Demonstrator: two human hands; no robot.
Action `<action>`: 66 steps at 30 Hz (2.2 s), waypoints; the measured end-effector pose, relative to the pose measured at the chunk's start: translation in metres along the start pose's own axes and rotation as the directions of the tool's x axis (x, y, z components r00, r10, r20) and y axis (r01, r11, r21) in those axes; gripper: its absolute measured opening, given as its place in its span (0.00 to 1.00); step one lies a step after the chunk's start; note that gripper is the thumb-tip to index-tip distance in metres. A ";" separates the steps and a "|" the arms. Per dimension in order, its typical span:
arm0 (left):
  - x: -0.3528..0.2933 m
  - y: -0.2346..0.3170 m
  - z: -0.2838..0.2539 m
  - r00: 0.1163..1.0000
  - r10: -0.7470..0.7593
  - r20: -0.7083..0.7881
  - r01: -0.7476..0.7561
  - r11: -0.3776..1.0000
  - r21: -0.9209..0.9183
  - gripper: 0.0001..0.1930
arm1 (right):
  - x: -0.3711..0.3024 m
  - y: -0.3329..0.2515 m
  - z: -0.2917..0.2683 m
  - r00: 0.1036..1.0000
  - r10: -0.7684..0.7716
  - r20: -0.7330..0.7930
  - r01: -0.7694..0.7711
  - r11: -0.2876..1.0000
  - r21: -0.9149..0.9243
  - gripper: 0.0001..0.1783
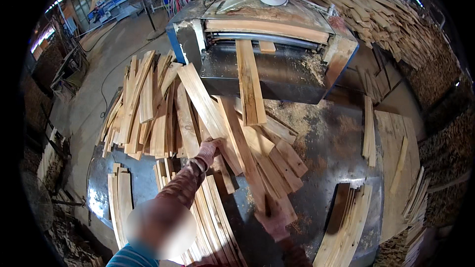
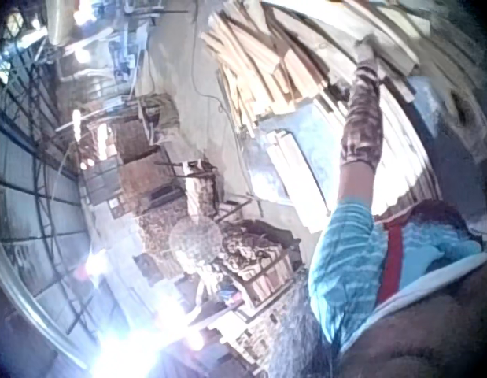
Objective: The person picks up wooden planks from a pile on a metal table and stacks them neatly. The person then carries the stack of planks to a larger pile in the warehouse and adds them to the stack. The person repeats this process of picking up and stacking planks multiple times.
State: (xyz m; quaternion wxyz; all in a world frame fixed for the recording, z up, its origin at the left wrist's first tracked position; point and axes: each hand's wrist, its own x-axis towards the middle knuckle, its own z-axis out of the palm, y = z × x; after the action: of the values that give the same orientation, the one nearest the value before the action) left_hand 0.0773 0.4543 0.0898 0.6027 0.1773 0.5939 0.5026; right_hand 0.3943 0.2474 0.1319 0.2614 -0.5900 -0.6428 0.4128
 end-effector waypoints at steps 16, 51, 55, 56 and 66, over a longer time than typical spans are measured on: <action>-0.169 0.058 -0.123 0.972 0.111 0.209 -0.075 0.982 -0.175 0.20 | -0.235 0.019 -0.012 0.813 0.267 0.517 -0.065 0.925 -0.374 0.41; -0.248 0.002 -0.043 0.918 -0.081 0.388 0.233 0.903 -0.362 0.40 | 0.043 -0.166 0.048 0.859 -0.499 0.117 0.512 0.846 -0.149 0.09; -0.214 -0.019 -0.031 0.905 -0.241 0.351 0.341 0.904 -0.257 0.26 | 0.062 -0.115 0.066 0.967 -0.233 -0.102 0.242 0.722 0.648 0.16; -0.228 -0.001 -0.025 0.829 -0.178 0.530 0.417 0.828 -0.374 0.25 | 0.090 -0.101 0.058 0.969 -0.155 -0.192 0.236 0.807 0.542 0.16; -0.274 -0.050 -0.102 0.714 -0.047 0.698 0.552 0.652 -0.520 0.32 | 0.205 -0.104 0.046 0.979 0.091 0.184 -0.200 0.229 0.953 0.34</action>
State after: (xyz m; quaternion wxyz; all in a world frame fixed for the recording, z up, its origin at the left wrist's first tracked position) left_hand 0.0641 0.1700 0.1728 0.8637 -0.0154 0.1422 0.4832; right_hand 0.2662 0.4411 0.1642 0.4998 -0.3429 -0.2062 0.7682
